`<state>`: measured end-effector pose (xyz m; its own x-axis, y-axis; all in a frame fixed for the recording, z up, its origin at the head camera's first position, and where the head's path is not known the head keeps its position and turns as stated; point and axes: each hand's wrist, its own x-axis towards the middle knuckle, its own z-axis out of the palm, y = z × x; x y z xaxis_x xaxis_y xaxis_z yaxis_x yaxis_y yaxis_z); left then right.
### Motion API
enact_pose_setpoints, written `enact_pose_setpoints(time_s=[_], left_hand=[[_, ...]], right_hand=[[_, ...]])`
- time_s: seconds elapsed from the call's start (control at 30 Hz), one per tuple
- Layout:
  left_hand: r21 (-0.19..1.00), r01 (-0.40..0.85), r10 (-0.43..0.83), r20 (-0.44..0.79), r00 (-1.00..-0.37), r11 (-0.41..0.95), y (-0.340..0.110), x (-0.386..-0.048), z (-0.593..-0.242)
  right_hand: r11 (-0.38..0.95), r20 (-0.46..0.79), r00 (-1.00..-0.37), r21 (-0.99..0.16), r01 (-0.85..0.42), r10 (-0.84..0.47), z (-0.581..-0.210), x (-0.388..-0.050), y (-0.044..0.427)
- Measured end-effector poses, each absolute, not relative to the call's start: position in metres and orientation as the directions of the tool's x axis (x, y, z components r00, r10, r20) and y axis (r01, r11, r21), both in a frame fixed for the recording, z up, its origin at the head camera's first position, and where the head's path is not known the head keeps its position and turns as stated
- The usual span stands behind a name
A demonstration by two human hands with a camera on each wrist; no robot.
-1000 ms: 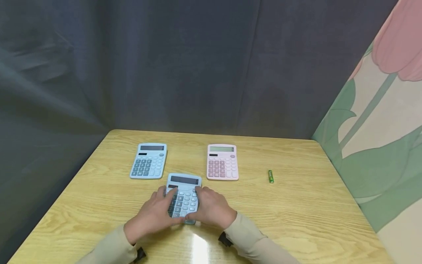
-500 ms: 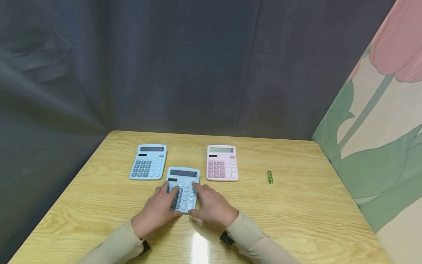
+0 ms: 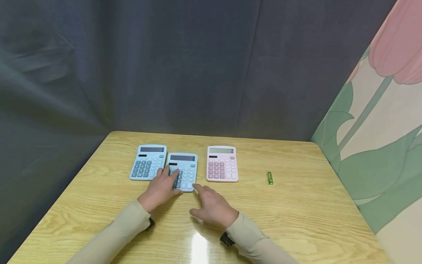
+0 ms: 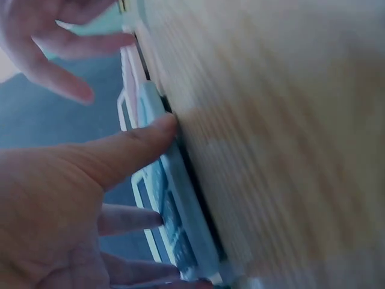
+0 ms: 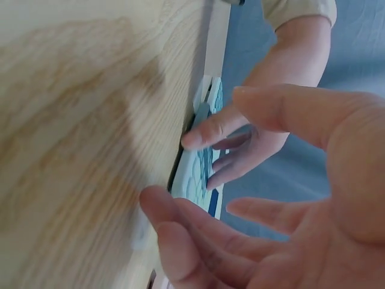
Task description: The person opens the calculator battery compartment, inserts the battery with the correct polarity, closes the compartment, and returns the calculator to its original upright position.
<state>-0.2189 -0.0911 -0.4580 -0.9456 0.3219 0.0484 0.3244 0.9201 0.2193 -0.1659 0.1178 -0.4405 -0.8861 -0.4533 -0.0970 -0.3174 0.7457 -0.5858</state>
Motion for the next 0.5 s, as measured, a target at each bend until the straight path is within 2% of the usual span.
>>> enact_pose_setpoints(time_s=[0.3,0.5], left_hand=[[0.173,0.374,0.354,0.136,-0.926,0.911,-0.088,-0.241,-0.462],[0.168,0.354,0.329,0.163,-0.930,0.920,-0.085,-0.251,-0.459]], right_hand=[[0.744,-0.078,-0.885,-0.579,-0.334,-0.458,-0.442,-0.165,0.118],[0.754,-0.075,-0.890,-0.567,-0.332,-0.449,-0.442,-0.165,0.120]])
